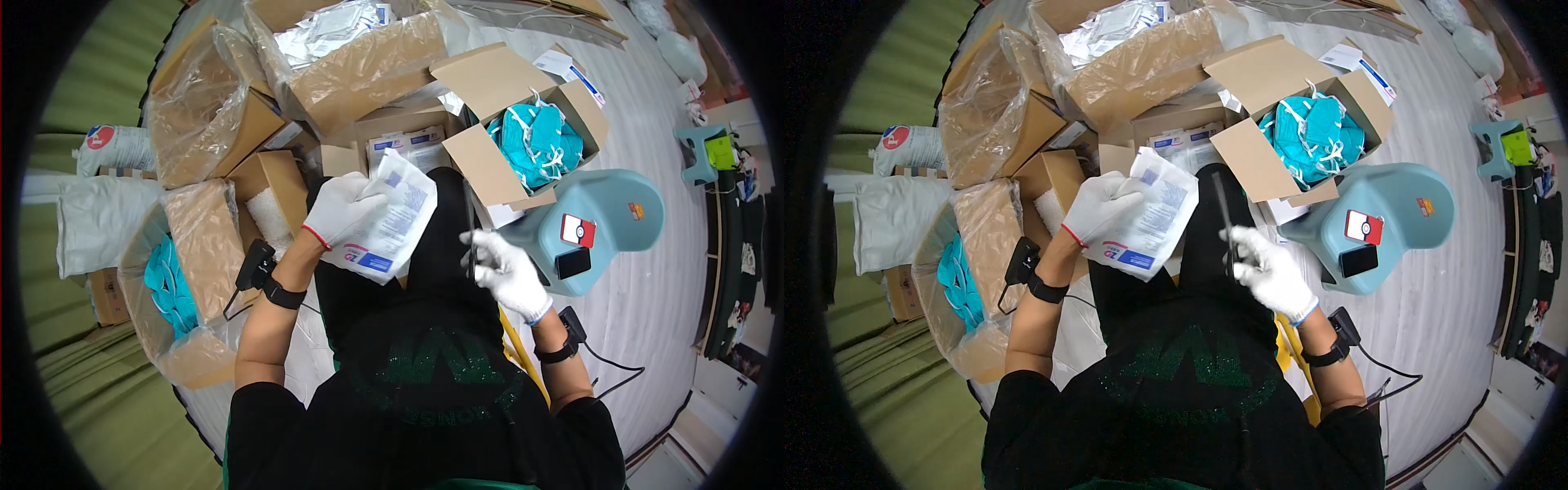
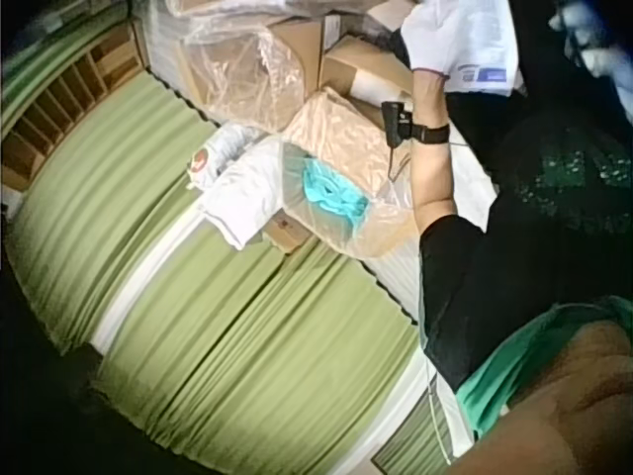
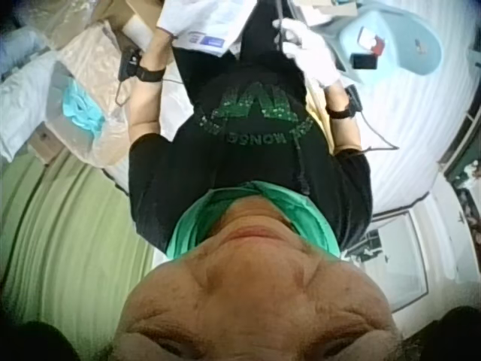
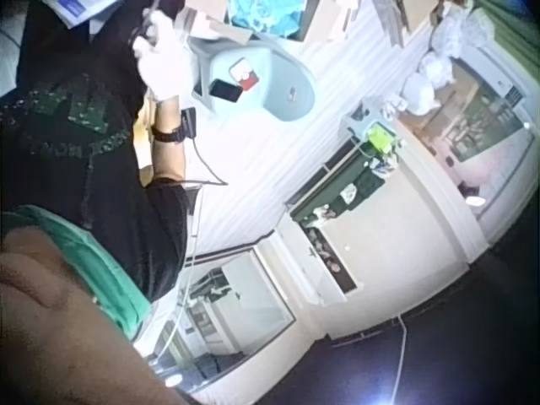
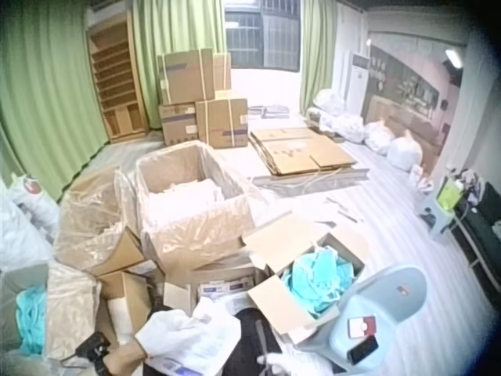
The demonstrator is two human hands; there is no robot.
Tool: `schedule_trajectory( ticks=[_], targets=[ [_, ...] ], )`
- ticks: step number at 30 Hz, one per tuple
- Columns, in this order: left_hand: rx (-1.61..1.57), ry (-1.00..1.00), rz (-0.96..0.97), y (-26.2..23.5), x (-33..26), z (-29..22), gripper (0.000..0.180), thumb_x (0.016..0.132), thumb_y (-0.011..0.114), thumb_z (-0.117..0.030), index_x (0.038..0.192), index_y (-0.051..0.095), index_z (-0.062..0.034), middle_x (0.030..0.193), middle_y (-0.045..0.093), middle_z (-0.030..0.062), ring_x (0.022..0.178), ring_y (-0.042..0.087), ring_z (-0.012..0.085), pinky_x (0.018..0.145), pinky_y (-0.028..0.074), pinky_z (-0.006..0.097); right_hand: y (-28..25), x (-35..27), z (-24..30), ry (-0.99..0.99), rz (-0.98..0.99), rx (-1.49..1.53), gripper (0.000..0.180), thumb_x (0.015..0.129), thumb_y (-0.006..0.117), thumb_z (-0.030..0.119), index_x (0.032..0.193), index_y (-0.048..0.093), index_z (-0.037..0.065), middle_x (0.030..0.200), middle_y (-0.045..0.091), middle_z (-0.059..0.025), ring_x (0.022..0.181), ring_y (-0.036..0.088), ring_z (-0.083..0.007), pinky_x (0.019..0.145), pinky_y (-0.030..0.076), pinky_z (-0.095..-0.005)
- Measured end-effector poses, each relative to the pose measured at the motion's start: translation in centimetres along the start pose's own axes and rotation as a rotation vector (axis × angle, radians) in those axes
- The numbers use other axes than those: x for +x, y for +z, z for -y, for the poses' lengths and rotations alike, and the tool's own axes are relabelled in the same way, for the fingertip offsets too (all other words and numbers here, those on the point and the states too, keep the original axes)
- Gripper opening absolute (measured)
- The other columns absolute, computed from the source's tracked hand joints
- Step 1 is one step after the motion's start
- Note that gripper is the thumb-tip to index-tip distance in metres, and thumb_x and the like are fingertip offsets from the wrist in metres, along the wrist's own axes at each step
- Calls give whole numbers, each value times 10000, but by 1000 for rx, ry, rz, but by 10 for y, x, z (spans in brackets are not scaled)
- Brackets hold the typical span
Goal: Unpacking and sorting medical mask packages from cardboard boxes.
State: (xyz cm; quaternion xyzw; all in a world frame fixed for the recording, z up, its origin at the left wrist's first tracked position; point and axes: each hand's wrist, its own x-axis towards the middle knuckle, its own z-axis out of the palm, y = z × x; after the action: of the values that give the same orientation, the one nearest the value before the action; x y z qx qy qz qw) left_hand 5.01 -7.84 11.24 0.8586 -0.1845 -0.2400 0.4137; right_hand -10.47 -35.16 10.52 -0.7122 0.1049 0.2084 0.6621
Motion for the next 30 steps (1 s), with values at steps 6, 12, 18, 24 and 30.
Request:
schedule_trajectory(
  ticks=[6, 12, 18, 24, 30],
  targets=[
    [-196, 83, 194, 19, -2, -12, 237, 826, 681, -199, 982, 723, -26, 805, 625, 92, 748, 612, 167, 703, 488, 291, -25, 14, 36, -157, 33, 54, 422, 792, 682, 31, 1188, 539, 36, 962, 577, -12, 817, 531, -53, 720, 450, -216],
    [-138, 284, 385, 25, 1, -28, 227, 834, 673, -171, 822, 618, 49, 752, 535, 110, 696, 518, 191, 666, 441, 314, -33, 55, 28, -198, -240, -181, 199, 784, 734, 221, 851, 665, 46, 747, 637, -1, 693, 576, -77, 636, 468, -251],
    [-111, 297, 355, 41, -3, -24, 230, 867, 641, -183, 844, 622, 46, 699, 478, 89, 642, 503, 174, 612, 427, 316, 10, 52, 17, -269, -69, -96, 164, 849, 706, 162, 953, 702, 35, 811, 685, -32, 726, 602, -99, 678, 491, -264],
    [173, 460, -37, 72, 2, -33, 191, 862, 615, -211, 787, 613, -35, 671, 536, 97, 625, 579, 234, 556, 468, 345, 16, 59, 41, -179, -318, -221, 141, 865, 696, 168, 925, 738, 48, 808, 721, -52, 726, 634, -108, 689, 508, -277],
    [351, 874, -348, 80, 3, -87, 121, 723, 691, -68, 796, 596, -61, 635, 494, 85, 574, 538, 274, 501, 433, 376, -55, 86, 5, -224, -787, -344, 139, 900, 638, 120, 951, 741, 42, 738, 668, -9, 669, 588, -79, 630, 482, -250]
  ],
)
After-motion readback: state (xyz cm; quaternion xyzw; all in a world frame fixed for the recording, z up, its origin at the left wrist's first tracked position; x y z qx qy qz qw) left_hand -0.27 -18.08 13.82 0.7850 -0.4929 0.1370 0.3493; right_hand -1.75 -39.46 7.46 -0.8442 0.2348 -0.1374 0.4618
